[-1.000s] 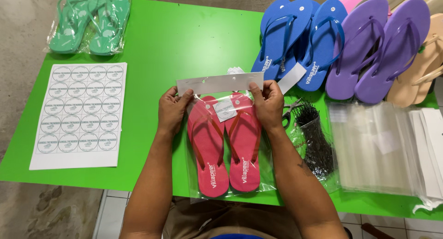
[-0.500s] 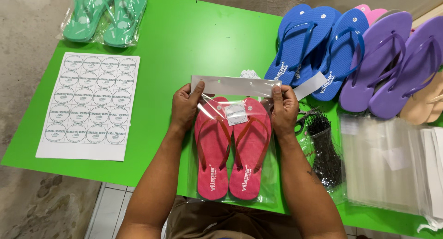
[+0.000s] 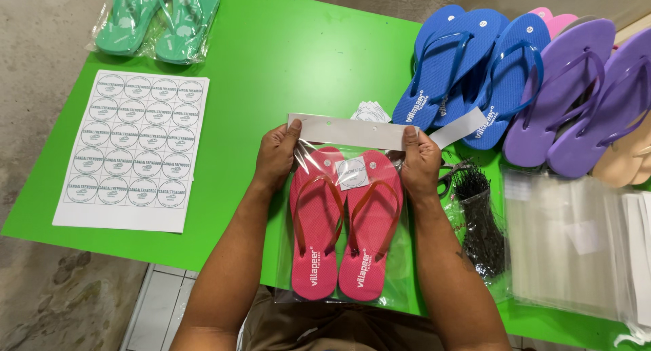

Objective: The person places a pair of pink flip-flops into a clear plastic bag, inserts a white cardboard header, and secures it with a zip tie. They then repeat the process with a pair of blue flip-flops, using scissors to trim the zip tie.

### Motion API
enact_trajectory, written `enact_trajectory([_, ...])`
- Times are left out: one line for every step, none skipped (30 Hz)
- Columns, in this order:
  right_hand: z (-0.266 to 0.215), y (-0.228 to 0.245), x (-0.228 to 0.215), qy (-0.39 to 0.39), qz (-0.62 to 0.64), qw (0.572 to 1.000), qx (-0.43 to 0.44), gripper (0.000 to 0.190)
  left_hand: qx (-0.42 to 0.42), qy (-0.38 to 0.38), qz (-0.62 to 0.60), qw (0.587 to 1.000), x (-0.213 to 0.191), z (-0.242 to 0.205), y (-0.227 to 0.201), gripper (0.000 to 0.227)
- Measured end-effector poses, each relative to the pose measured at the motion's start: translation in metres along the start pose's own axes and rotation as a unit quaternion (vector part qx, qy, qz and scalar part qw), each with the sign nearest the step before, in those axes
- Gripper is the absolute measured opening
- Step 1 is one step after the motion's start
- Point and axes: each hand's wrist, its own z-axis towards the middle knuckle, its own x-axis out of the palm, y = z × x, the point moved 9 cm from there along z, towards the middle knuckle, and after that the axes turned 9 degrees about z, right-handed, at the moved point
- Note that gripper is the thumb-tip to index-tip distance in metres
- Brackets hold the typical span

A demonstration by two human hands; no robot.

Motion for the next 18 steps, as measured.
enact_trajectory([0.001,0.001,0.002,0.005,0.015,1.0,0.0,0.037,-0.009,0.009,-0.011,1.0,0.0,0.0,0.0,0.039])
enact_trajectory([0.0,0.002,0.002,0.009,0.03,1.0,0.001,0.039,-0.011,0.005,-0.025,1.0,-0.001,0.0,-0.001,0.038])
enact_trajectory([0.001,0.002,0.002,0.013,0.039,0.999,0.007,0.035,-0.013,0.001,-0.039,0.999,-0.002,0.001,-0.003,0.038])
enact_trajectory([0.0,0.002,0.002,0.015,0.049,0.999,0.014,0.031,-0.017,-0.002,-0.052,0.999,-0.002,-0.001,-0.003,0.037])
enact_trajectory([0.0,0.0,0.001,0.018,0.059,0.998,0.022,0.028,-0.025,-0.016,-0.073,0.997,-0.004,-0.003,-0.003,0.034])
enact_trajectory([-0.001,0.0,0.002,0.023,0.055,0.998,0.021,0.024,-0.033,-0.029,-0.094,0.995,-0.005,-0.003,-0.003,0.032])
enact_trajectory([-0.001,-0.001,0.002,0.029,0.051,0.998,0.021,0.022,-0.041,-0.042,-0.114,0.992,-0.005,-0.003,-0.003,0.031])
enact_trajectory([-0.002,-0.001,0.003,0.035,0.046,0.998,0.02,0.021,-0.024,-0.04,-0.102,0.994,-0.003,-0.002,-0.007,0.032])
enact_trajectory([-0.003,-0.002,0.0,0.026,0.037,0.999,0.019,0.019,-0.006,-0.038,-0.09,0.995,-0.002,-0.002,-0.01,0.034])
enact_trajectory([-0.005,-0.002,-0.002,0.016,0.028,0.999,0.019,0.019,0.01,-0.036,-0.079,0.996,-0.002,-0.003,-0.013,0.035])
enact_trajectory([-0.006,-0.003,-0.004,0.007,0.018,1.0,0.019,0.018,0.031,-0.033,-0.071,0.996,-0.001,-0.004,-0.016,0.035])
enact_trajectory([-0.006,-0.003,-0.004,0.009,0.03,0.999,0.016,0.018,0.053,-0.031,-0.064,0.996,0.0,-0.005,-0.018,0.037])
enact_trajectory([-0.006,-0.002,-0.003,0.012,0.043,0.999,0.013,0.019,0.075,-0.03,-0.057,0.995,0.001,-0.005,-0.022,0.04])
enact_trajectory([-0.006,-0.002,-0.002,0.013,0.054,0.998,0.01,0.02,0.074,-0.032,-0.041,0.996,0.002,-0.006,-0.022,0.031])
enact_trajectory([-0.006,-0.002,-0.004,0.004,0.047,0.999,0.01,0.02,0.073,-0.034,-0.026,0.996,0.003,-0.007,-0.023,0.025])
enact_trajectory([-0.006,-0.002,-0.006,-0.006,0.04,0.999,0.011,0.02,0.071,-0.037,-0.01,0.997,0.004,-0.008,-0.024,0.021])
enact_trajectory([-0.007,-0.003,-0.007,-0.015,0.033,0.999,0.012,0.02,0.059,-0.04,-0.007,0.997,0.006,-0.009,-0.023,0.02])
enact_trajectory([-0.007,-0.004,-0.009,-0.022,0.031,0.999,0.013,0.02,0.047,-0.043,-0.002,0.998,0.007,-0.01,-0.023,0.018])
